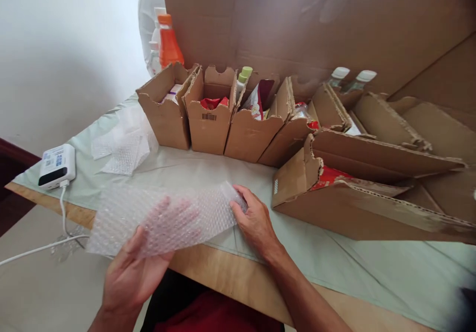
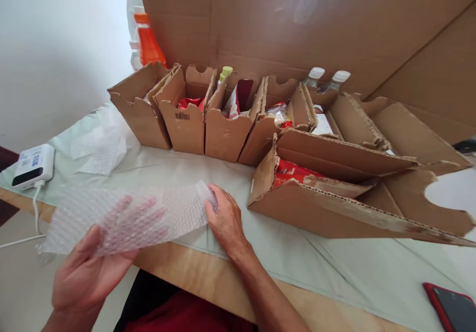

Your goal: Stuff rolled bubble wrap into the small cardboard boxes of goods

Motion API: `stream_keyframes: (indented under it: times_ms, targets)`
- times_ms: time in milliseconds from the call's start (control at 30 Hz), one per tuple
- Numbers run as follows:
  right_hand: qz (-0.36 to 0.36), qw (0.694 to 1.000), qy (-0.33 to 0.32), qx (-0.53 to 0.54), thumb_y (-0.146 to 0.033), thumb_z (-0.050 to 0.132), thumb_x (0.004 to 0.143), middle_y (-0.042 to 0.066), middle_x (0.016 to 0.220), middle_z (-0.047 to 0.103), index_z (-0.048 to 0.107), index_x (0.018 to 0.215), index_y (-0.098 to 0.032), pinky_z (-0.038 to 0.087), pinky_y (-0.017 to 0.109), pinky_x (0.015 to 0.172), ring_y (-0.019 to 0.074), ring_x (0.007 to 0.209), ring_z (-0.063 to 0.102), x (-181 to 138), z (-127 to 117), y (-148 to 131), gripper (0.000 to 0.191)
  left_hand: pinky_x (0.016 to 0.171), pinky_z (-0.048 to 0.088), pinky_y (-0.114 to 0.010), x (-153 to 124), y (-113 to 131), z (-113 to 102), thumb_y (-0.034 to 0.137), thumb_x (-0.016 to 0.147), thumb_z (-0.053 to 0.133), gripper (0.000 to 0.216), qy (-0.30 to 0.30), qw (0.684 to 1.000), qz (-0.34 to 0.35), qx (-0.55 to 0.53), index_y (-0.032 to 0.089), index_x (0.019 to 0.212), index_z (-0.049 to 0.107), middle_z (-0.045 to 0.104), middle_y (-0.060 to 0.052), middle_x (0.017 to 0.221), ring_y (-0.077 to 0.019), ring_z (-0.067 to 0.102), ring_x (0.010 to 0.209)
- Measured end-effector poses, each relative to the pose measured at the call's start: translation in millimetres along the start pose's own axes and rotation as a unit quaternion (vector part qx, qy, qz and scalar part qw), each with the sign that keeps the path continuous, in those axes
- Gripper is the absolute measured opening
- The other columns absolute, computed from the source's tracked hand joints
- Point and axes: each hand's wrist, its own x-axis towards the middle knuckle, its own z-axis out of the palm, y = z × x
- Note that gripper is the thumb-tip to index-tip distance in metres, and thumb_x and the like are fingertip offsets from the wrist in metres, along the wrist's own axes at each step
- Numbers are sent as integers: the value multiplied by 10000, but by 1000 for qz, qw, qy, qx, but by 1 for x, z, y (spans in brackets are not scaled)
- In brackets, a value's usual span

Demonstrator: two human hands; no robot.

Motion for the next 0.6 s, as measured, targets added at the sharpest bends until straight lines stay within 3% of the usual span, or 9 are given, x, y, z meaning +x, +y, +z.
stream_keyframes:
  times_ms: [133,233,300,367,467,600]
  targets:
    - [74,973,17,217,-380,626,833,41,913,724,613,950,-229,549,340,750,218,845,687,-24,-24,-6,192,1137,475,-537,14,14,-6,430,892,656,376,90,994,19,55,270,1225,726,760,-59,1237,-337,596,1327]
    - [159,926,-1,343,-467,717,808,45,910,734,567,1006,-238,556,323,674,217,789,706,-56,-46,-7,338,1091,518,-413,27,11,-9,323,770,808,324,144,980,70,120,217,1074,769,782,-35,1130,-272,679,1172]
    - [205,908,8,366,-516,746,797,59,950,745,530,1136,-254,565,337,655,225,765,718,-77,-60,-2,480,1048,533,-375,34,3,-7,328,725,847,334,143,969,90,183,189,1019,769,787,-28,1023,-238,713,1048]
    - [221,920,64,318,-533,763,784,73,996,742,493,1245,-268,577,360,684,236,796,726,-94,-70,9,597,1016,541,-393,40,-9,-1,393,736,835,387,119,951,94,268,166,1040,757,780,-41,957,-240,723,974]
    - [193,961,154,126,-525,731,794,99,1062,727,531,1285,-250,575,410,802,266,929,718,-110,-80,31,598,1026,525,-439,43,-25,9,453,763,789,470,75,907,104,402,154,1121,729,764,-74,1028,-283,710,1035]
    - [135,970,161,-125,-494,629,833,138,1193,706,599,1287,-214,534,512,895,326,1041,688,-122,-95,62,535,1040,504,-498,37,-30,4,528,770,739,638,55,830,111,544,182,1298,647,725,-97,1130,-327,686,1087]
